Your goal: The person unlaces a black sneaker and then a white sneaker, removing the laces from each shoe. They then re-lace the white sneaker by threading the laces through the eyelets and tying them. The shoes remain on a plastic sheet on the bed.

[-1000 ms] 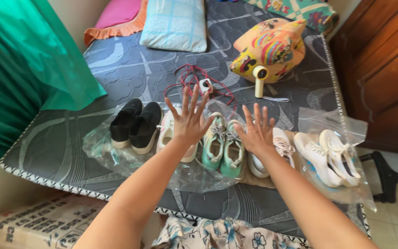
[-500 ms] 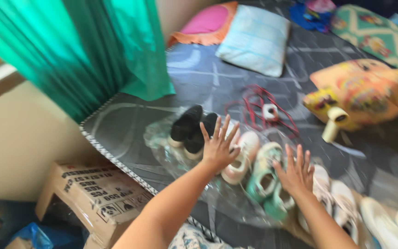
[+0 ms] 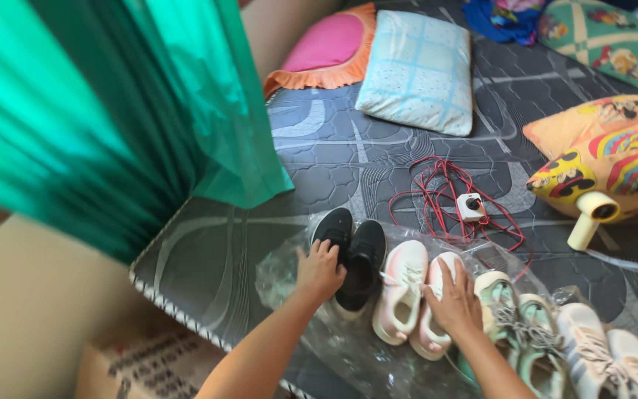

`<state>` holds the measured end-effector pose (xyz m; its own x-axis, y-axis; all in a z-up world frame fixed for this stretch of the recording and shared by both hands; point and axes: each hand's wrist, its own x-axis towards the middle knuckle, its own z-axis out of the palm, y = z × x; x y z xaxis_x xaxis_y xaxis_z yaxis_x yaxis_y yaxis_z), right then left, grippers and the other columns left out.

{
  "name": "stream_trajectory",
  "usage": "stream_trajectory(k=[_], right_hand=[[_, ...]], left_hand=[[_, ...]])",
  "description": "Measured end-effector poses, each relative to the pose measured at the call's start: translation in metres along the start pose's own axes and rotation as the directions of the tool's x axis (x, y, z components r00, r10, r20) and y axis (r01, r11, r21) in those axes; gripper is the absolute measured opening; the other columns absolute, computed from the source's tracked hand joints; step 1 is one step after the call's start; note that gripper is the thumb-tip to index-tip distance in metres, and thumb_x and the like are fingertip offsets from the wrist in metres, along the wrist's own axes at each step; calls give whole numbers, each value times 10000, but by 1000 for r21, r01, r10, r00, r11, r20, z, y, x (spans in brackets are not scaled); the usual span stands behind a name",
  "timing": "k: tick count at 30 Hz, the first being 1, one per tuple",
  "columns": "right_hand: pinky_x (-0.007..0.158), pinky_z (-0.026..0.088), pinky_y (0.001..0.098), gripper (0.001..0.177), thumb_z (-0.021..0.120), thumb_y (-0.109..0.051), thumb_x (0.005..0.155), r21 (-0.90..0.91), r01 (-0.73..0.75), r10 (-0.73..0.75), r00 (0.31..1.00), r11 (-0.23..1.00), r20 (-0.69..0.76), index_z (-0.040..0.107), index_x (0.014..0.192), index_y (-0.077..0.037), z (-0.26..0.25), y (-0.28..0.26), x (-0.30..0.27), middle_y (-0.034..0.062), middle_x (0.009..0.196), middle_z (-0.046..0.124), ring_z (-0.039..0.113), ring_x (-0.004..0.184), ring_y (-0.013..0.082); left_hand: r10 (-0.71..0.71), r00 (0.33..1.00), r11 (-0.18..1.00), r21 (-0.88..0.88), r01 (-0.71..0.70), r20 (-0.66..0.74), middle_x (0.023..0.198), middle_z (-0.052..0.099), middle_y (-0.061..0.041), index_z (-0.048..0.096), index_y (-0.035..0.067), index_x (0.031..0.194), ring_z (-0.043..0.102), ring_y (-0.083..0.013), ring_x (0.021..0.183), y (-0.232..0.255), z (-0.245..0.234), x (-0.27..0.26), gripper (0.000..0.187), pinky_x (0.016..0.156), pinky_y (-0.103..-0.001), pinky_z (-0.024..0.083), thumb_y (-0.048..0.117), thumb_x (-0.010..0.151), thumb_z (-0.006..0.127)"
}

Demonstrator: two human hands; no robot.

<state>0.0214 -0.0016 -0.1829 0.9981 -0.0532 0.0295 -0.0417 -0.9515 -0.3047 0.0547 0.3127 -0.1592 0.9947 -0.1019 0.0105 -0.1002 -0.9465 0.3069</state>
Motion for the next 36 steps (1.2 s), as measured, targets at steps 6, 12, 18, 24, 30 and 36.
stream_trajectory(k=[6, 12, 18, 24, 30, 36], right_hand=[[1097, 393, 533, 819, 643, -509, 836, 23, -152, 150, 985, 988, 82, 353, 1545, -221, 21, -51, 5, 151, 1618, 302, 358, 1435, 392], [1068, 413, 547, 731, 649, -459, 875, 151, -129, 132, 991, 980, -10, 435, 1497, -139, 40, -97, 22, 198, 1573, 383, 410, 1408, 422], [1074, 413, 505, 671, 644, -436, 887, 141, -169, 164, 985, 975, 49, 473, 1466, -144, 54, -118, 30, 162, 1538, 426, 450, 1364, 408], [1039, 454, 461, 578, 645, -324, 874, 218, -172, 165, 985, 961, 46, 533, 1408, -135, 68, -100, 40, 133, 1433, 540, 533, 1279, 375], [1012, 484, 444, 393, 619, -234, 887, 273, -146, 134, 989, 951, 64, 653, 1263, -123, 86, -74, 47, 147, 1247, 680, 617, 1160, 362], [906, 526, 460, 271, 636, -209, 879, 283, -90, 72, 995, 955, 76, 753, 1104, -112, 90, -71, 53, 164, 1003, 751, 684, 1004, 365]], left_hand=[[63, 995, 997, -46, -59, 77, 1367, 576, -89, 632, 94, 1185, 514, -288, 1320, -53, 10, 35, 396, 1011, -561, 442, 286, 839, 664], [200, 979, 974, -101, -202, -35, 1334, 610, -104, 650, 73, 1169, 590, -316, 1193, -69, 37, 63, 385, 909, -524, 509, 244, 824, 669], [235, 972, 954, -196, -229, 11, 1310, 611, -114, 648, 69, 1209, 589, -332, 1169, -72, 45, 71, 445, 868, -504, 527, 207, 788, 692], [322, 947, 921, -231, -315, -6, 1292, 633, -112, 666, 80, 1177, 590, -341, 1161, -51, 45, 89, 418, 884, -497, 515, 164, 768, 698], [428, 895, 876, -300, -378, 123, 1141, 704, -82, 705, 109, 1179, 610, -316, 1115, -25, 49, 105, 422, 904, -509, 473, 196, 766, 683], [470, 845, 873, -275, -402, 255, 1079, 731, -65, 747, 182, 1146, 628, -301, 1101, -15, 64, 113, 333, 912, -530, 480, 235, 829, 662]])
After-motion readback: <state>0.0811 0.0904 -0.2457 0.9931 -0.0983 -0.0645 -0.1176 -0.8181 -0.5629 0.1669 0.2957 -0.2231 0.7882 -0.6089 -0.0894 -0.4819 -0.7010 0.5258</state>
